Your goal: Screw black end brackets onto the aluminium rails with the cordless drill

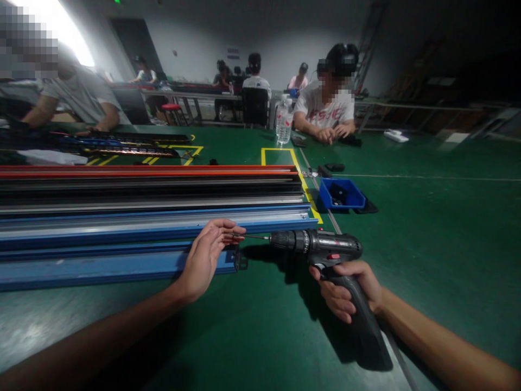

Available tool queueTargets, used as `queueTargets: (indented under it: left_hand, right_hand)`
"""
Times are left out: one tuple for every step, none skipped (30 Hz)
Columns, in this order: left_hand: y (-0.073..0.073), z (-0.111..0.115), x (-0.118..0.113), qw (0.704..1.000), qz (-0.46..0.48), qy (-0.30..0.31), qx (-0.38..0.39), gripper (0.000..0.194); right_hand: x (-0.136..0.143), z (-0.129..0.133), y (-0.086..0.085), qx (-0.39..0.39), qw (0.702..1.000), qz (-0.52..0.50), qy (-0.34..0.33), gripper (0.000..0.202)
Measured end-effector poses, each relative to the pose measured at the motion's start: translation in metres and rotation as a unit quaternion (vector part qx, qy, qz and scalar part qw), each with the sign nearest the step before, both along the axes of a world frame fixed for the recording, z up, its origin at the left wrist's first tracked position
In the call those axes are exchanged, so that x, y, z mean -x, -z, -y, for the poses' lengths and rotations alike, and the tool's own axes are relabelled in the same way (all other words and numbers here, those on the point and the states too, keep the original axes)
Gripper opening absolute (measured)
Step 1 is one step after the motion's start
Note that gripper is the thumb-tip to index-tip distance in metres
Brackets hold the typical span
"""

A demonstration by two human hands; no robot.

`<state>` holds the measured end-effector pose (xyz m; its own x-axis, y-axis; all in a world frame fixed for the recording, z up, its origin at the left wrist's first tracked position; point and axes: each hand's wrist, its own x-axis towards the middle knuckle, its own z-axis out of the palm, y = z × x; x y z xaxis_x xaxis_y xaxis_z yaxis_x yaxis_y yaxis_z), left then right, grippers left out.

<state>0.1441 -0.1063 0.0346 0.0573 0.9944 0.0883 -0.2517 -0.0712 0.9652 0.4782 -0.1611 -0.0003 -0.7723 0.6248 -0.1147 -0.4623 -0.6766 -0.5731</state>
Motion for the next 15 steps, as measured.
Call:
queueTargets:
  left_hand:
    - [0.001, 0.000, 0.000, 1.000, -0.002, -0.002, 0.000, 0.033]
    - [0.002, 0.000, 0.000, 1.000, -0.004, -0.003, -0.001, 0.032]
    - [0.003, 0.000, 0.001, 1.000, -0.006, -0.003, -0.002, 0.030]
    - [0.005, -0.001, 0.001, 1.000, -0.008, -0.002, -0.002, 0.029]
    - [0.007, -0.001, 0.002, 1.000, -0.011, 0.000, -0.002, 0.028]
    - [0.008, -0.001, 0.002, 1.000, -0.013, 0.001, -0.002, 0.026]
    - [0.009, -0.001, 0.003, 1.000, -0.017, 0.002, -0.002, 0.025]
    - [0.010, -0.001, 0.003, 1.000, -0.021, 0.003, -0.002, 0.024]
    - [0.011, -0.001, 0.004, 1.000, -0.026, 0.004, -0.004, 0.023]
    - [0.012, -0.001, 0.004, 0.999, -0.032, 0.004, -0.006, 0.022]
    - [0.012, -0.001, 0.005, 0.999, -0.040, 0.004, -0.009, 0.021]
    - [0.013, -0.001, 0.005, 0.999, -0.048, 0.005, -0.014, 0.020]
    - [0.013, -0.001, 0.005, 0.998, -0.055, 0.007, -0.019, 0.019]
    - [0.014, -0.002, 0.006, 0.998, -0.063, 0.009, -0.025, 0.017]
    - [0.015, -0.002, 0.006, 0.997, -0.070, 0.011, -0.030, 0.015]
  right_hand:
    - [0.000, 0.000, 0.000, 0.001, 1.000, 0.004, 0.001, 0.037]
    - [0.000, 0.000, 0.000, 0.002, 1.000, 0.008, 0.003, 0.037]
    - [0.000, 0.000, 0.001, 0.003, 1.000, 0.011, 0.004, 0.037]
    - [0.000, 0.000, 0.001, 0.005, 1.000, 0.013, 0.006, 0.037]
    - [0.000, 0.000, 0.001, 0.006, 1.000, 0.013, 0.008, 0.037]
    - [0.000, 0.000, 0.001, 0.007, 1.000, 0.012, 0.009, 0.038]
    - [0.000, 0.000, 0.001, 0.008, 1.000, 0.013, 0.010, 0.038]
    - [0.000, 0.001, 0.001, 0.007, 1.000, 0.014, 0.012, 0.038]
    - [0.001, 0.001, 0.001, 0.006, 1.000, 0.018, 0.014, 0.039]
    - [0.001, 0.001, 0.000, 0.005, 1.000, 0.022, 0.016, 0.039]
    - [0.001, 0.001, 0.000, 0.005, 0.999, 0.027, 0.018, 0.040]
    - [0.002, 0.001, 0.000, 0.006, 0.999, 0.030, 0.019, 0.040]
    - [0.002, 0.000, 0.000, 0.006, 0.999, 0.031, 0.020, 0.040]
    - [0.002, 0.000, 0.000, 0.005, 0.999, 0.028, 0.019, 0.040]
    - [0.001, 0.000, 0.000, 0.002, 1.000, 0.023, 0.017, 0.040]
